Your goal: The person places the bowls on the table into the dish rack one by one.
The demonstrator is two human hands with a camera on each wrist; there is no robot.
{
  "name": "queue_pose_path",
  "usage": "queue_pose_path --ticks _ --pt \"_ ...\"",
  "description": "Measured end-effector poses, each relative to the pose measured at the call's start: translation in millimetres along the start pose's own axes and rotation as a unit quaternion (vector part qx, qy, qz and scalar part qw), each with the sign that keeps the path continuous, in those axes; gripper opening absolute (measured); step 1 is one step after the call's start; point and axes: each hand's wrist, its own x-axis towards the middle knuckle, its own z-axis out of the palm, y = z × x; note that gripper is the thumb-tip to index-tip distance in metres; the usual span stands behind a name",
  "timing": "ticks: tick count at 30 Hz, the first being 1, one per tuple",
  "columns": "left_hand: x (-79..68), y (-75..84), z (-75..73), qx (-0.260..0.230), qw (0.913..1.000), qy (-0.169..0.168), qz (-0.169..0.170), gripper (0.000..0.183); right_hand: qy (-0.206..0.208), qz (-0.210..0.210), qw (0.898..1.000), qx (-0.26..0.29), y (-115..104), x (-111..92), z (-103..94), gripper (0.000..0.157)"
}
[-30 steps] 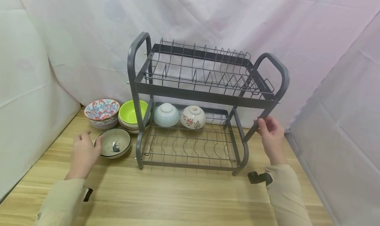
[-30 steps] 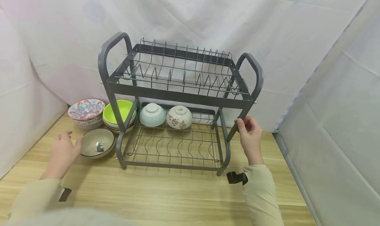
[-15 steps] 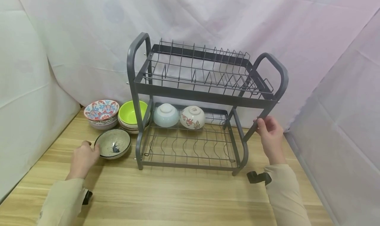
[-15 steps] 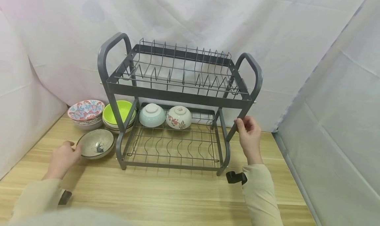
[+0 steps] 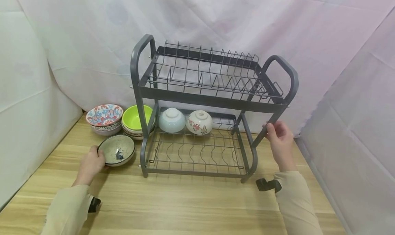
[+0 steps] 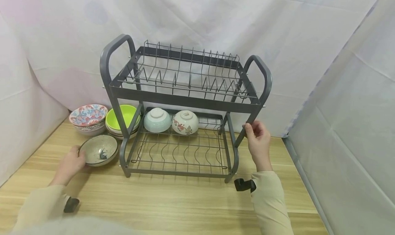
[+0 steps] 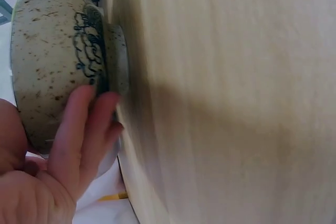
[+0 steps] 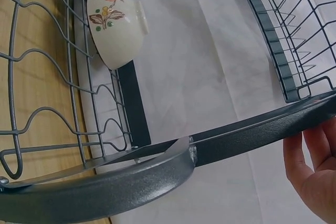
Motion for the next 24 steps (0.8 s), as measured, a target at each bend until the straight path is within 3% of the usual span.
queue_pose_path --ticks 14,20,24 --pt "-1.2 -0.2 -11.8 0.049 0.9985 0.007 0.022 0.042 -0.001 -0.004 1.000 -0.002 -1.4 0.5 0.1 0.007" --pt "-14.0 2.4 -25.1 0.065 0.9949 0.039 0.066 0.037 0.000 0.002 1.000 -0.004 -0.3 0.0 0.1 0.008" --pt "-27.6 4.3 -35.8 0.067 0.9942 0.030 0.078 0.034 -0.003 0.003 1.000 -0.003 0.3 0.2 0.0 0.007"
